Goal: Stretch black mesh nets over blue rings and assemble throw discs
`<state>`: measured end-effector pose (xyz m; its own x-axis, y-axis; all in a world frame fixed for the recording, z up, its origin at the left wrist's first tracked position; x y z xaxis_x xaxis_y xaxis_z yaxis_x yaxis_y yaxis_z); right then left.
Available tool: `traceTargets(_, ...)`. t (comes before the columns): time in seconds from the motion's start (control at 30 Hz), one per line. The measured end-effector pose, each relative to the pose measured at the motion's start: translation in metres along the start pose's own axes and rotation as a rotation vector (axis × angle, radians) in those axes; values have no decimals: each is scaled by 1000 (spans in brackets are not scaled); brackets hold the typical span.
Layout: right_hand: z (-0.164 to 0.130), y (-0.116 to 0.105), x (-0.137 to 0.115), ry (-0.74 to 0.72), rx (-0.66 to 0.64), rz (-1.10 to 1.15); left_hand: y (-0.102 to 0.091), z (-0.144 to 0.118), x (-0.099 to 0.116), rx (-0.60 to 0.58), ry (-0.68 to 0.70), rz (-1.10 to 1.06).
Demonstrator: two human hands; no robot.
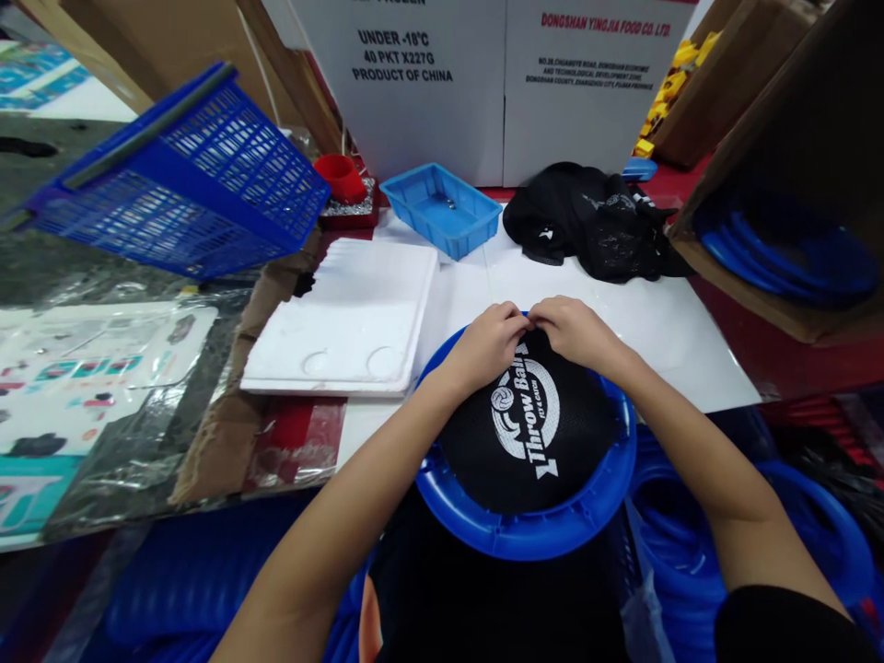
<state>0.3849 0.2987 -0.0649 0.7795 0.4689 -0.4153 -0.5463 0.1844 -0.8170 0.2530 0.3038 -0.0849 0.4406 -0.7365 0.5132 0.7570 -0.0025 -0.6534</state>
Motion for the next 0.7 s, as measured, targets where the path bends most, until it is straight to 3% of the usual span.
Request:
traceTargets(0.2,-21,-7,1,-52,94,9,2,9,3,-84,-13,29)
traceTargets(0.33,-41,-19,9,-80,93,-49,-22,8,31,-140,40,188)
traceTargets(0.47,-55,-36,10,-121,96,-205,-44,-22,55,-164,-43,483)
traceTargets(0.6,-52,-29,-4,-214,16,-193,-35,-53,50,-225,-157,605)
traceTargets(0.7,-41,-14,-7,-227,-59,-202,-30,-55,42,-202,-198,550)
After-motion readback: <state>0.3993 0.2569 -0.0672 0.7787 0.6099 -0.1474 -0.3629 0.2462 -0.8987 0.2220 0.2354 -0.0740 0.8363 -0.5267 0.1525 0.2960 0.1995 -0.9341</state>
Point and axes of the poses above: each hand's wrist, its own z-axis towards the middle knuckle, its own y-axis out of the palm, x = y × z, the point moved 7 cm from there along z, towards the middle knuckle, and after that the axes turned 15 degrees about x, right-handed, at the moved point
